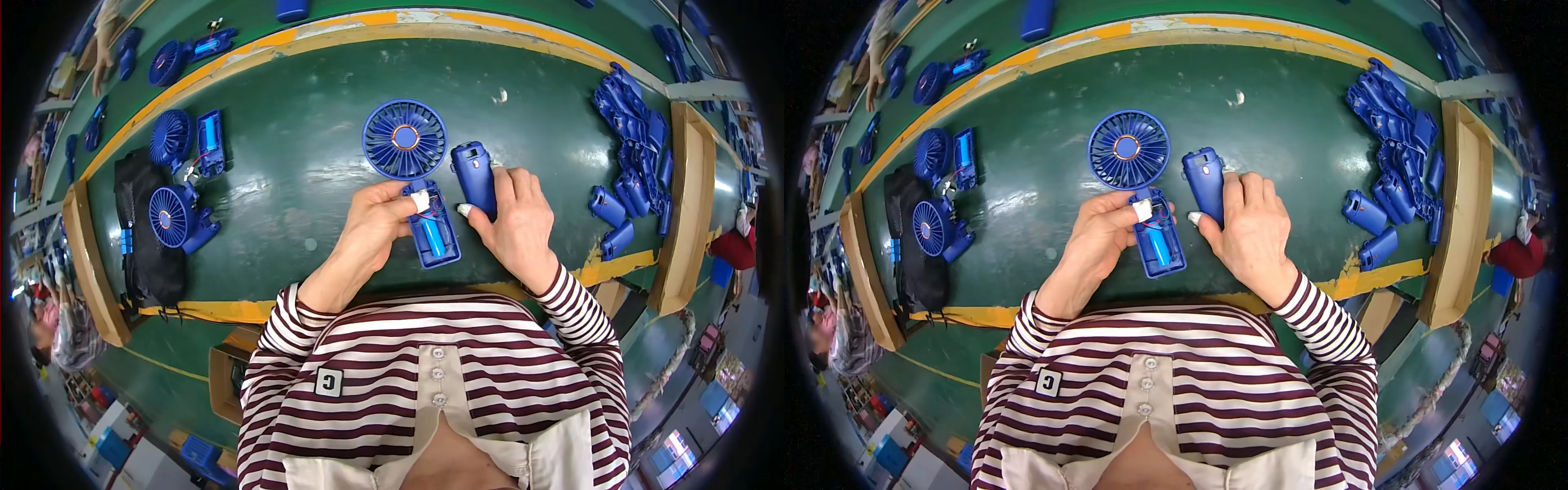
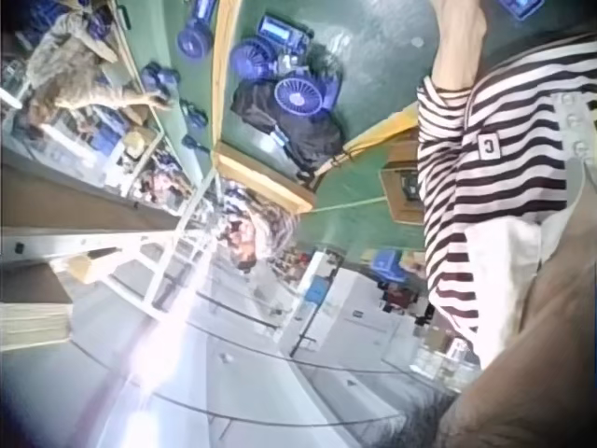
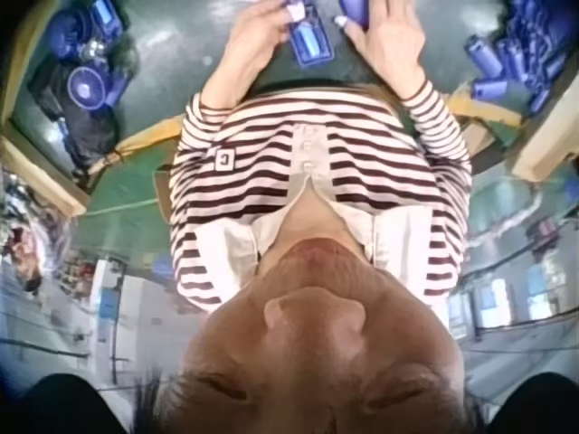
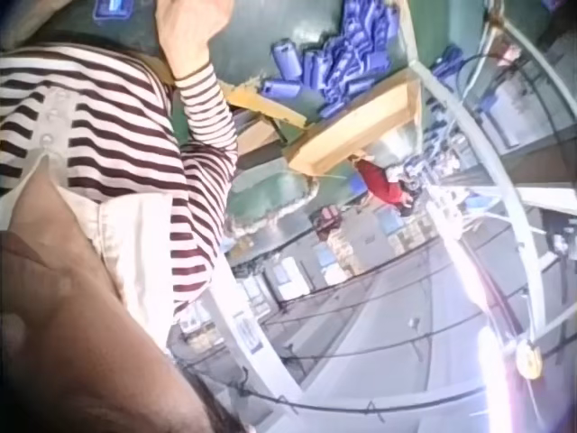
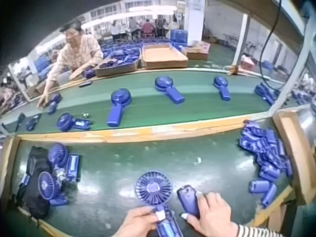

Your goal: The person assembles portable electric fans by fitting internal circuit boards and wiring into the fan handle housing and snapping the plastic handle covers together by hand.

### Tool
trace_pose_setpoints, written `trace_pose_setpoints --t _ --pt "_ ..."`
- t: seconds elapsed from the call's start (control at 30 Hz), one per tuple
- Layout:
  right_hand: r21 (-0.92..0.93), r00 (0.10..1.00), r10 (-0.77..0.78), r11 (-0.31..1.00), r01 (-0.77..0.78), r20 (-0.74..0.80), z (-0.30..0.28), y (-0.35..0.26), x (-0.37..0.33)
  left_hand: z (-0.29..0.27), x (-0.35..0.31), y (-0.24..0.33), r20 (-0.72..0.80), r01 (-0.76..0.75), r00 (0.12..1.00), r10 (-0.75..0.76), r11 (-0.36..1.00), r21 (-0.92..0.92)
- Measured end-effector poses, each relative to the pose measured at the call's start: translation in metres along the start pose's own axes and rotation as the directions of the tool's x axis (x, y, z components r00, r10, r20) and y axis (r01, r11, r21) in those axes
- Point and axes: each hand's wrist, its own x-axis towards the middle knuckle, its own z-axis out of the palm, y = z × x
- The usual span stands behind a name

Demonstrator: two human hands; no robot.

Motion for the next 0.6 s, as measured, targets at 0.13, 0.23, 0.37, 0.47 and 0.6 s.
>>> trace_pose_setpoints --t 0.13,0.23,0.37,0.47,0.6 --pt "0.002 0.999 0.024 1.0 -0.024 0.021 -0.0057 -0.0041 0.0011 0.0011 0.0023 -0.0011 -0.003 0.018 1.0 -0.018 1.0 -0.02" --pt "-0.015 1.0 -0.008 1.0 0.007 -0.016 -0.0012 -0.0053 0.0003 0.0003 0.0017 -0.0014 -0.009 0.021 1.0 -0.021 0.999 -0.032" --pt "-0.032 1.0 0.011 0.999 -0.011 0.004 -0.0017 -0.0084 -0.0014 -0.0005 -0.0008 -0.0009 -0.024 0.013 1.0 -0.014 0.999 -0.051" --pt "-0.034 0.999 0.047 0.998 -0.046 0.016 -0.0004 -0.0066 0.0006 0.0005 -0.0016 0.0004 -0.021 0.009 1.0 -0.01 0.998 -0.059" --pt "-0.017 0.998 0.053 0.998 -0.053 -0.013 -0.0005 -0.0044 0.0037 -0.001 -0.0012 -0.0017 -0.026 -0.008 1.0 0.005 0.995 -0.099"
